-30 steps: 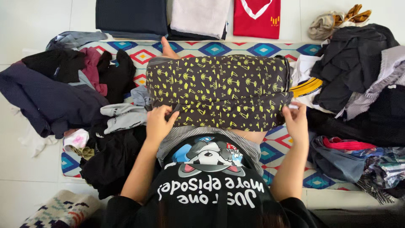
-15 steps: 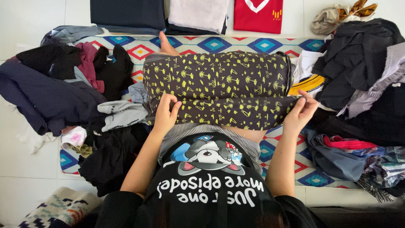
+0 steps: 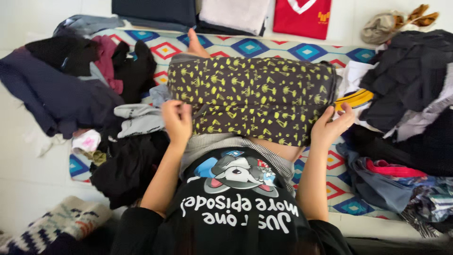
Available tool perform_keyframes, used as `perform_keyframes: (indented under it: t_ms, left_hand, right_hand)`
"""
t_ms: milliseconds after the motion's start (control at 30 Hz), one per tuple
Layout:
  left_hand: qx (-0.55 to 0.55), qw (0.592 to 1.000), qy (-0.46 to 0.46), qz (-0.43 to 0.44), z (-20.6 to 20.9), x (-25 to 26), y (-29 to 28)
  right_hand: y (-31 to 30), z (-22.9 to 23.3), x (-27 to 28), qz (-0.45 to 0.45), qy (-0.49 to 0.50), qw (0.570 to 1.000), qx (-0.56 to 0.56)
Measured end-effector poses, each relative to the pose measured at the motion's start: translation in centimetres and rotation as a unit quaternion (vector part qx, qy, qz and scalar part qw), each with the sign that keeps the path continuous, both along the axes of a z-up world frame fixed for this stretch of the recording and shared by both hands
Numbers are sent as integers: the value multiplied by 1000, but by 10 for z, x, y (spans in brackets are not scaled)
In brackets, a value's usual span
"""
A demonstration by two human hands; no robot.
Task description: The person sits cross-legged on a patterned mat and folds several garments by hand. They fold a dark patterned top, a plain dark top, and a white and yellow striped top, placing each folded item into a neat stack on the floor.
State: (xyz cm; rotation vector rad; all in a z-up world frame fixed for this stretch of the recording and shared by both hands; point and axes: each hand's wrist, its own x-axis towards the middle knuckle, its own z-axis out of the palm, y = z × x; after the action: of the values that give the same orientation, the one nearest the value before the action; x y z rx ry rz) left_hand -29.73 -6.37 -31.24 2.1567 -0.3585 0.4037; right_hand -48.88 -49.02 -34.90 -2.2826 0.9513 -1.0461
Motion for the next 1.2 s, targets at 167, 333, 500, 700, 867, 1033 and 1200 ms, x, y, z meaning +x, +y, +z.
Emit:
perform_keyframes:
  t_ms: [167,333,500,700,867,1033,1200]
  left_hand:
    - [19,943,305,135,-85,16,115]
    - [-309,736,602,19,-149,23,162]
    - [-369,745,543,118,-178,50,122]
    - [-464,782,355,216,-173,69,118]
    - [-388,866,260,181,-123,57,167]
    - [-323,891,302,101,-78,27,209]
    - [-296,877,368,92,-87,28,216]
  right_hand:
    - [-18,-43,-6,45,-58,982,171]
    - [-30,-44,-29,7,69,969,235]
    - [-34,-9,-33,17,103,971,216]
    - [-36,12,-39,40,54,974,217]
    - [-26,4,-41,13,48,981,189]
    - [-24,0,-51,-42,94,986,135]
    - [-28,-16,-63,-40,105,989,94]
